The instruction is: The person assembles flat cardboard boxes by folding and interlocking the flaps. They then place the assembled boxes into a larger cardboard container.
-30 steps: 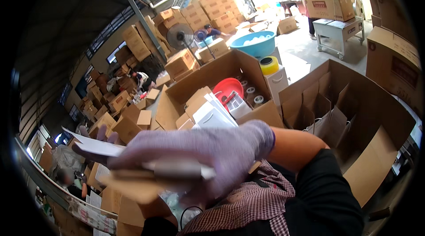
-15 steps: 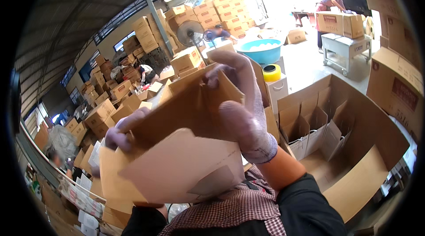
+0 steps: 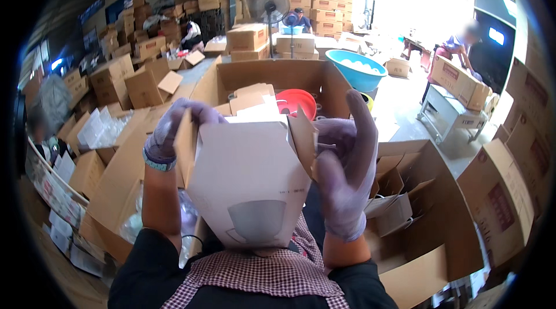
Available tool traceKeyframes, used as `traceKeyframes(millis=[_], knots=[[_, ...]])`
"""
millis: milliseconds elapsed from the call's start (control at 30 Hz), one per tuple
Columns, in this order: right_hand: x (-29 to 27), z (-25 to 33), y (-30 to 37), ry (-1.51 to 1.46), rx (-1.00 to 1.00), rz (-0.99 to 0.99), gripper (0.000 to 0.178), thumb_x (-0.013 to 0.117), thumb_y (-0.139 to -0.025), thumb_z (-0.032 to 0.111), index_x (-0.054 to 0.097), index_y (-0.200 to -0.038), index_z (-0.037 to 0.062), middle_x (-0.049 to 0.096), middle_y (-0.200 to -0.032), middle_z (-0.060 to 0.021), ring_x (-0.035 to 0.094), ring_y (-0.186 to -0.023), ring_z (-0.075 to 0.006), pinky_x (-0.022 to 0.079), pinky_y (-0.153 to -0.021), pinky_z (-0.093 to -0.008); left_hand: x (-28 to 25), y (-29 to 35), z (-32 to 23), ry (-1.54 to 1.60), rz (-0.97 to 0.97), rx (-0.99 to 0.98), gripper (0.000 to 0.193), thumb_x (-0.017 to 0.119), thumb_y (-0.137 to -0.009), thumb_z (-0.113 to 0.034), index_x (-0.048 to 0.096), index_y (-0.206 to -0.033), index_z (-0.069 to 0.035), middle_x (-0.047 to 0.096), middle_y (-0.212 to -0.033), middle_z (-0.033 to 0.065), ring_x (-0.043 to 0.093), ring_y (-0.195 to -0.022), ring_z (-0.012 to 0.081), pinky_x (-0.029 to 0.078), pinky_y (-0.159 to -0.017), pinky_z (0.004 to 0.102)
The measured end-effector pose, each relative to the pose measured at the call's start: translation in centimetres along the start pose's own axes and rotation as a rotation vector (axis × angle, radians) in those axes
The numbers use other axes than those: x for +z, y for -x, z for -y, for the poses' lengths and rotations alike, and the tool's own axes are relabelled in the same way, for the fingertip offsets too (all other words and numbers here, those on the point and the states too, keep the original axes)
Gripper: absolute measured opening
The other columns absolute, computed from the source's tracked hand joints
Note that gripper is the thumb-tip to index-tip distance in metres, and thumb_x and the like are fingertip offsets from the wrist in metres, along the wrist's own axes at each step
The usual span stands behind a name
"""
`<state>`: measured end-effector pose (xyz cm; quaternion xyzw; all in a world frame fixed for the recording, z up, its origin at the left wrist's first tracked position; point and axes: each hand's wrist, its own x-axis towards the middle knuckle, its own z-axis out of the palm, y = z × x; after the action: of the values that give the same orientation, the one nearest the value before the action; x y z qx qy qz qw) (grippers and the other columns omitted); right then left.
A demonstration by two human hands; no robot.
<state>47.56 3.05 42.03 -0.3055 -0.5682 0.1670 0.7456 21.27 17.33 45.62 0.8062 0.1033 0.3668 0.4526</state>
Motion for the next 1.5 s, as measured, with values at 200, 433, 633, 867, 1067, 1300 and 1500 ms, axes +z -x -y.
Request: traceKeyframes(millis=[200,433,633,867,1067,1300,1500], knots=[[1.2,-1.8,-0.3,0.692,-0.37,0.466,0.106,0.087,-0.062,0.062,0.05,-0.146,0.009,0.062,-0.112,-0.0179,0.065,-0.1,-0.0332,0.053,-0.083,-0.0434,1.7,-1.8,-0.4,-0.636,-0.016,-0.06,0.047,0.073,-0.087,-0.024,0.058,-0.128,-0.01,0.068,-0.095,0.0077,0.068,-0.092,0.0161,0.054,-0.088,0.0297],[2.5,-2.0,-2.6,1.032,-0.586,0.61,0.078,0.077,-0.065,0.073,0.074,-0.113,0.0124,0.069,-0.112,-0.0152,0.065,-0.104,-0.0354,0.053,-0.089,-0.0463,4.4,-1.3,4.6,0.051,-0.741,0.328,0.033,0.053,-0.096,-0.008,0.058,-0.128,0.0,0.064,-0.116,0.0096,0.06,-0.111,0.0193,0.048,-0.1,0.0341],[1.5,-1.5,-2.6,0.752,-0.213,0.922,0.067,0.077,-0.068,0.069,0.075,-0.107,0.0153,0.074,-0.103,-0.0079,0.069,-0.104,-0.0272,0.052,-0.095,-0.0479,4.3,1.5,5.8,-0.299,-0.408,0.519,0.057,0.041,-0.104,-0.051,0.072,-0.102,-0.003,0.068,-0.109,0.014,0.062,-0.108,0.0294,0.048,-0.095,0.0419],[0.5,-2.2,0.2,0.611,-0.56,0.241,0.054,0.072,-0.086,0.047,0.069,-0.12,0.0062,0.059,-0.133,-0.0193,0.057,-0.127,-0.0328,0.044,-0.108,-0.0502,1.2,2.5,6.2,-0.437,-0.33,0.71,0.069,0.038,-0.097,-0.069,0.065,-0.104,-0.007,0.064,-0.106,0.0117,0.063,-0.105,0.0297,0.048,-0.1,0.0473],[-9.6,-11.8,3.1,0.246,0.306,-0.122,0.033,0.058,-0.094,0.011,0.065,-0.122,-0.0031,0.067,-0.118,-0.012,0.062,-0.113,-0.0181,0.049,-0.098,-0.0287,-10.5,8.0,8.5,-0.001,-1.035,0.535,0.054,0.04,-0.104,-0.054,0.051,-0.127,-0.007,0.054,-0.13,0.0135,0.058,-0.117,0.0289,0.052,-0.1,0.0461],[-6.2,-12.1,8.3,0.071,0.487,0.478,0.042,0.075,-0.089,0.013,0.063,-0.128,0.003,0.067,-0.123,-0.0101,0.063,-0.11,-0.019,0.052,-0.096,-0.034,-7.1,1.9,14.4,0.242,-0.937,0.277,0.078,0.035,-0.101,-0.066,0.035,-0.152,-0.007,0.045,-0.15,0.0136,0.052,-0.131,0.0324,0.05,-0.106,0.0485],[-11.2,-10.1,9.1,0.617,-0.244,0.216,0.069,0.088,-0.075,0.033,0.06,-0.129,0.0016,0.067,-0.121,-0.0147,0.064,-0.11,-0.0281,0.053,-0.094,-0.0397,4.1,-3.3,24.1,0.914,-0.703,-0.263,0.069,0.043,-0.098,-0.067,0.054,-0.138,-0.012,0.057,-0.137,0.0089,0.05,-0.129,0.0291,0.038,-0.111,0.0515]])
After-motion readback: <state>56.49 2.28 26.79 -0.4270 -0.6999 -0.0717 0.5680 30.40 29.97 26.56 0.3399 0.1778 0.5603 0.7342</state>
